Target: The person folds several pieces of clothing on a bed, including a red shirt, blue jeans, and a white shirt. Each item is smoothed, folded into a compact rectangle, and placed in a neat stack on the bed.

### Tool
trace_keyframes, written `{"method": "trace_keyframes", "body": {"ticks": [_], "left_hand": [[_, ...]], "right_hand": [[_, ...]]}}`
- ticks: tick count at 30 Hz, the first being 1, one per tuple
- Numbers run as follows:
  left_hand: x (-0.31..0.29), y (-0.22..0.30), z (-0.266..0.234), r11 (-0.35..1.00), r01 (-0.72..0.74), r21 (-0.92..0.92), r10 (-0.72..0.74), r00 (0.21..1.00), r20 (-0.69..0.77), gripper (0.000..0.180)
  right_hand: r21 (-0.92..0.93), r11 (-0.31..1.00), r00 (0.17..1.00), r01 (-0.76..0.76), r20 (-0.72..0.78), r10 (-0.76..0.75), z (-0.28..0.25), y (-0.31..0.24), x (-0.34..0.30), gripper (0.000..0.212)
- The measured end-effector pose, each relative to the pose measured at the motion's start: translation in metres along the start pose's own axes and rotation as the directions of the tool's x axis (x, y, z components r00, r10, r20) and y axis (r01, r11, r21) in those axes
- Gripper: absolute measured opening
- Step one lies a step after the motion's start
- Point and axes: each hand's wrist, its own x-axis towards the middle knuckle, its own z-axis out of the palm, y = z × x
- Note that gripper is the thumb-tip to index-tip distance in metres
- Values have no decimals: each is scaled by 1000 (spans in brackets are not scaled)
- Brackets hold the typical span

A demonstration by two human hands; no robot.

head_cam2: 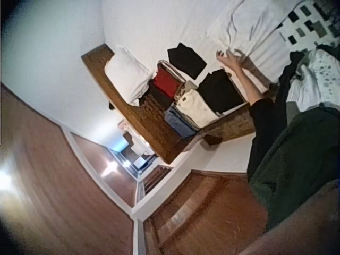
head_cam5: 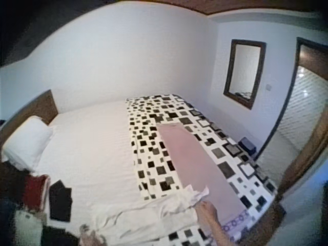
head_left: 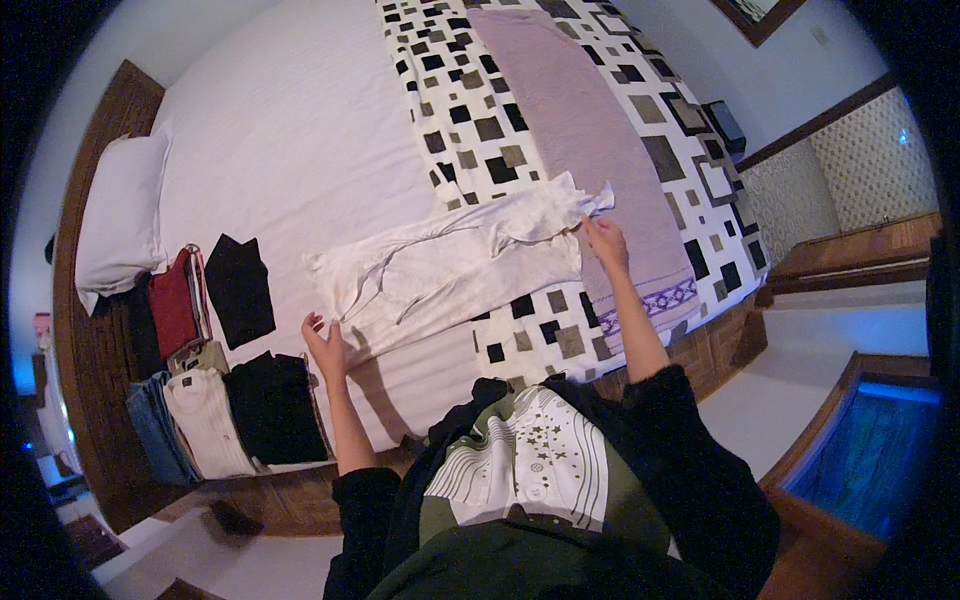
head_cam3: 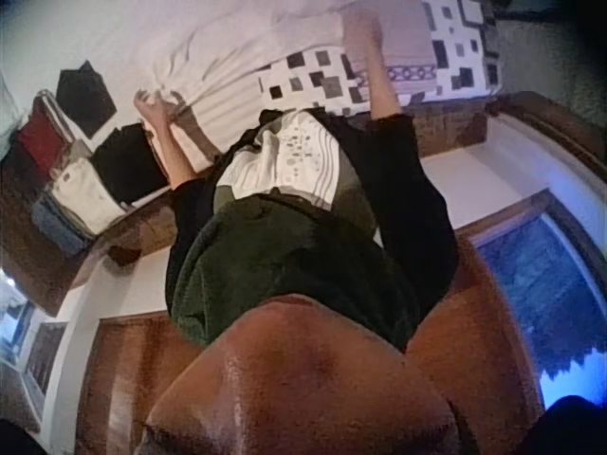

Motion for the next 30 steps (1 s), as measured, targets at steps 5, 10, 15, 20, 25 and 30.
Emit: {"method": "trace_keyframes", "body": {"ticks": [5,10,15,20,25,30], "left_hand": [[5,48,33,975,-47,-218,76,990,123,44],[-7,51,29,954,50,-296,17,976,218,37],[-19,31,21,945,165,-284,-90,962,258,30],[-28,22,20,917,229,-327,-131,946,295,27],[-25,32,25,944,216,-250,-131,940,316,26],[-23,32,22,999,33,-31,-25,973,229,28]], "right_hand": [[227,914,941,-337,123,317,1,12,62,37],[347,930,992,-122,3,129,-8,-4,51,24],[384,917,994,-106,6,112,-24,24,53,21],[786,570,969,-237,233,82,-23,41,26,23],[826,535,984,-177,130,124,-23,55,20,27],[-323,941,856,102,-452,-249,-13,-5,-17,35]]}}
